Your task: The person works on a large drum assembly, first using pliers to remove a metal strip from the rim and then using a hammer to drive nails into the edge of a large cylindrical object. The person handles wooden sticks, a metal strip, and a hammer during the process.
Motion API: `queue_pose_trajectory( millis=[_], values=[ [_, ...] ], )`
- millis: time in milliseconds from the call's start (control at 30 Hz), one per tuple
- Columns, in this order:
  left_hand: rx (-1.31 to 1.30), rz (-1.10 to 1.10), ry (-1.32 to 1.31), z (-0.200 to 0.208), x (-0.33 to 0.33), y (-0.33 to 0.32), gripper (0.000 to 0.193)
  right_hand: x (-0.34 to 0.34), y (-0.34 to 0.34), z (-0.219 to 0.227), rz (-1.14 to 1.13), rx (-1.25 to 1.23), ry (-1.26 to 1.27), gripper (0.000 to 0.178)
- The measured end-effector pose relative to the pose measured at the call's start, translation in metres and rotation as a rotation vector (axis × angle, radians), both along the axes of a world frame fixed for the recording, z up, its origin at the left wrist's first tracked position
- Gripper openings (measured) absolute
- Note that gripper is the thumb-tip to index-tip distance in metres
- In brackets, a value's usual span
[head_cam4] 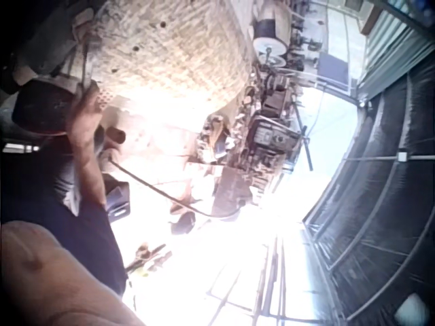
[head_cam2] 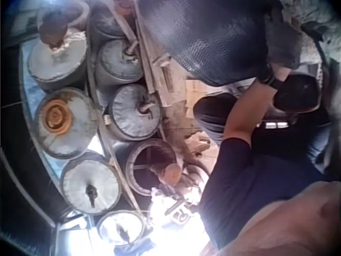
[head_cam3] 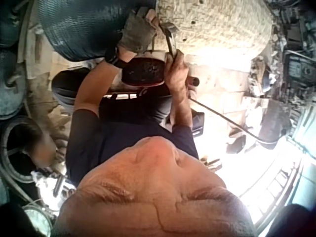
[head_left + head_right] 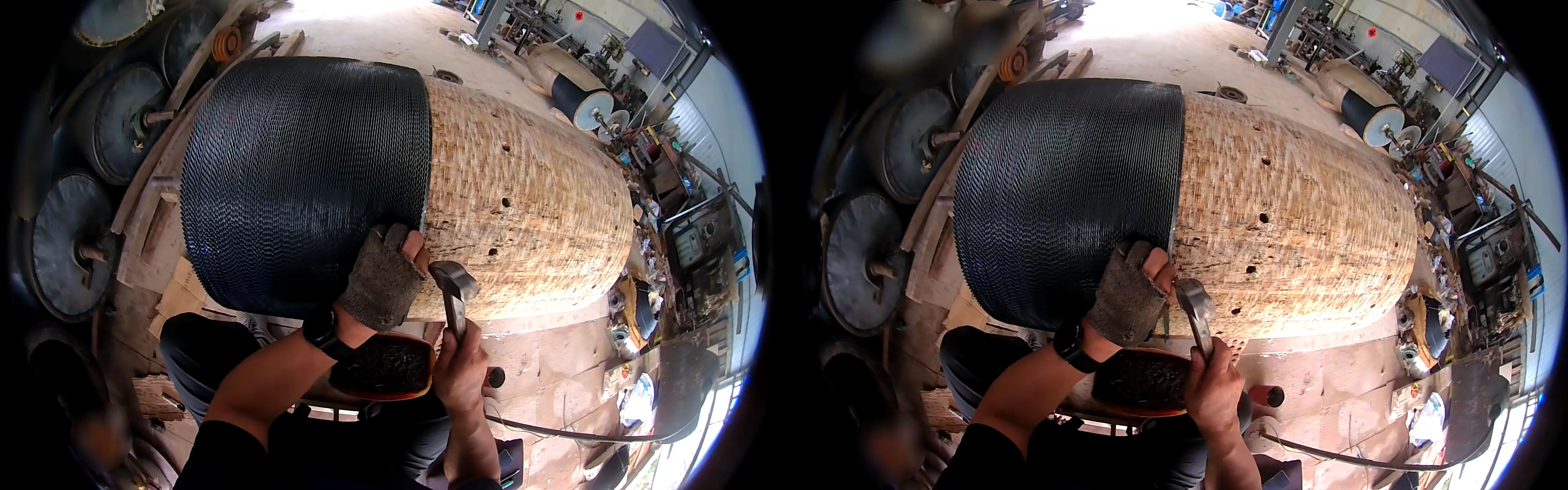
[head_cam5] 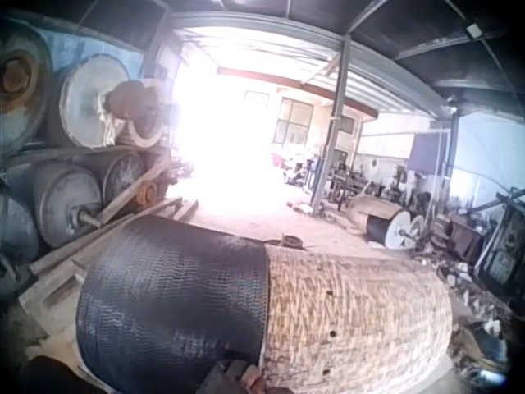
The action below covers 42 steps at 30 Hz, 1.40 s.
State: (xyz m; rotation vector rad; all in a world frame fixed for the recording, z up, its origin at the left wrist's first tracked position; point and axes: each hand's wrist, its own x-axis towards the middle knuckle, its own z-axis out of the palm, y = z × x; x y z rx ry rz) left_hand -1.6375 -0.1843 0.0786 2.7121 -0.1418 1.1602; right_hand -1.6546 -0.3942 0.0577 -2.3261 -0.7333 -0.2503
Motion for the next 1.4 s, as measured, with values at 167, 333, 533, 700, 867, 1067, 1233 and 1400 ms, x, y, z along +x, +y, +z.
queue_pose_trajectory(
  millis=[167, 333, 533, 700, 867, 1067, 1233, 1400],
  values=[
    [0.016, 0.031, -0.008, -0.006, 0.002, 0.000, 0.016, -0.001, 0.000, -0.002, -0.004, 0.058, -0.042, 0.029],
    [0.008, 0.015, 0.017, 0.003, -0.002, 0.000, 0.015, 0.001, 0.003, -0.001, -0.018, -0.010, 0.011, 0.027],
    [0.076, 0.029, 0.052, 0.006, -0.006, 0.003, 0.020, -0.001, 0.007, -0.003, -0.025, -0.031, 0.012, 0.025],
    [-0.102, -0.066, 0.041, 0.015, -0.027, 0.004, 0.049, 0.003, -0.003, -0.012, -0.021, 0.107, 0.022, 0.026],
    [-0.189, 0.105, -0.176, -0.031, -0.045, -0.013, 0.073, 0.004, 0.001, -0.022, 0.033, 0.172, -0.067, 0.030],
    [-0.064, 0.200, -0.143, -0.061, -0.038, -0.014, 0.061, -0.005, 0.002, -0.020, -0.007, 0.245, 0.004, 0.024],
    [-0.079, 0.153, -0.174, -0.064, -0.037, -0.012, 0.056, 0.002, 0.007, -0.022, 0.017, 0.155, -0.049, 0.029],
    [-0.085, 0.165, -0.135, -0.067, -0.038, -0.012, 0.055, 0.003, 0.018, -0.014, -0.095, 0.042, 0.044, 0.023]
  ],
)
